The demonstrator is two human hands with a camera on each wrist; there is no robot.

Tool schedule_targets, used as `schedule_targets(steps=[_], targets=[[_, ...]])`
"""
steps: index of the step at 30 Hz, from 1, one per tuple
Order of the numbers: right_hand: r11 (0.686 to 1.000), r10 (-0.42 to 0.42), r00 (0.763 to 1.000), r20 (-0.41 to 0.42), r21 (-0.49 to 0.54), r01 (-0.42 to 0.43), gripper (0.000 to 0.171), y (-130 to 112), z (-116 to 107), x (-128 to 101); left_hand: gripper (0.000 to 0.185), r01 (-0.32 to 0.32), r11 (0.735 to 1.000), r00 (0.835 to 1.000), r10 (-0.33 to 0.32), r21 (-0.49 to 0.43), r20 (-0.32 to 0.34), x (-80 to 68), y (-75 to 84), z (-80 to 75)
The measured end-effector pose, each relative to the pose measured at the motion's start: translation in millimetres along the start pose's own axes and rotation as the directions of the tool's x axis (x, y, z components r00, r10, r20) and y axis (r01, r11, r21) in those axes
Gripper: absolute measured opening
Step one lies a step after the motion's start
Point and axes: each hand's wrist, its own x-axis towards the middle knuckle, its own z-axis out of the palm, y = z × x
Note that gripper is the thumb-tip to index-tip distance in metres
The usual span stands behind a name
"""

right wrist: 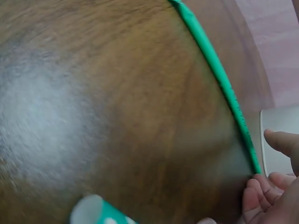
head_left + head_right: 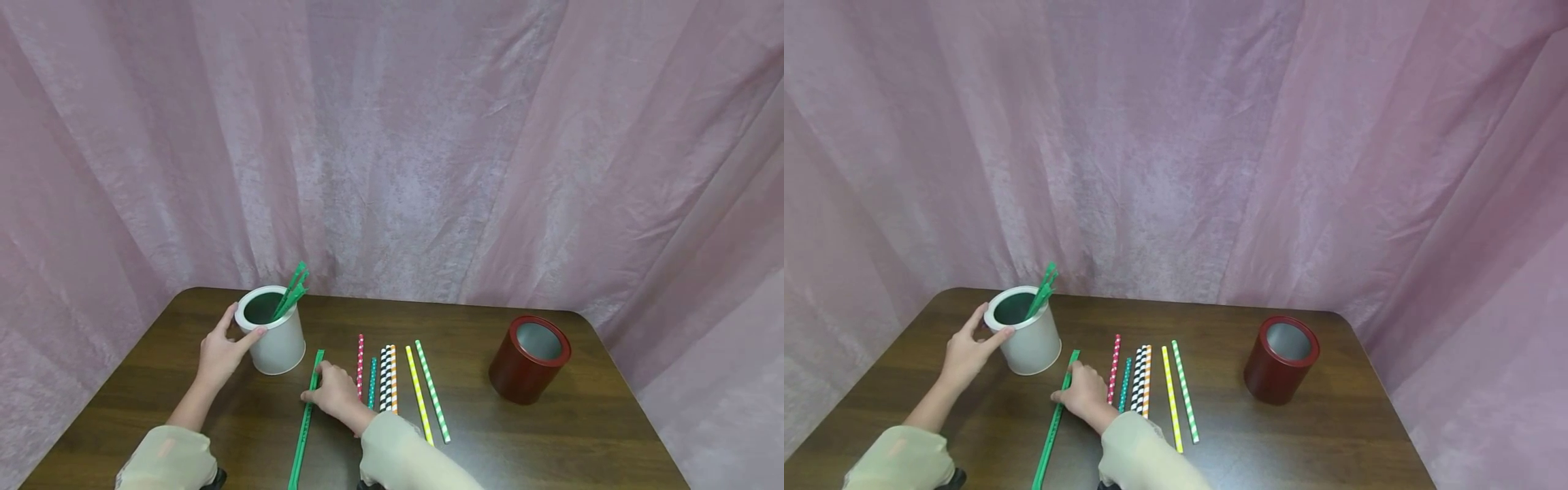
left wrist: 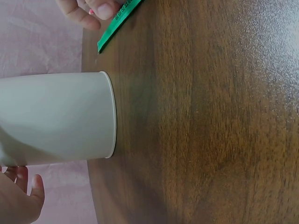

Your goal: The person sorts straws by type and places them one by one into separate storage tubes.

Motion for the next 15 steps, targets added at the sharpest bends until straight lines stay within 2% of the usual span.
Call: schedule_targets(steps=[5,10,12,15], targets=[[0.993,-0.009,1.000,-0.020,-0.114,0.007,0.046,2.5,6.8,-1.3,0.080,-0.001,1.000,1.000,0.001,-0.011,0.001,-0.1,-0.9,-0.6],[0.962,-0.039,0.999,-0.038,-0.272,0.027,0.050,3.2,10.5,-3.6,0.081,0.003,1.000,1.000,-0.003,-0.013,0.008,-0.8,-0.4,0.2],[0.954,-0.039,0.998,-0.043,-0.298,0.024,0.050,3.1,9.8,-4.6,0.080,0.002,1.000,1.000,-0.002,-0.014,0.009,-0.9,0.1,0.6],[0.959,-0.022,0.999,-0.036,-0.284,0.011,0.049,2.5,6.6,-5.7,0.080,0.004,1.000,1.000,-0.004,-0.012,0.005,-1.0,0.5,0.5]])
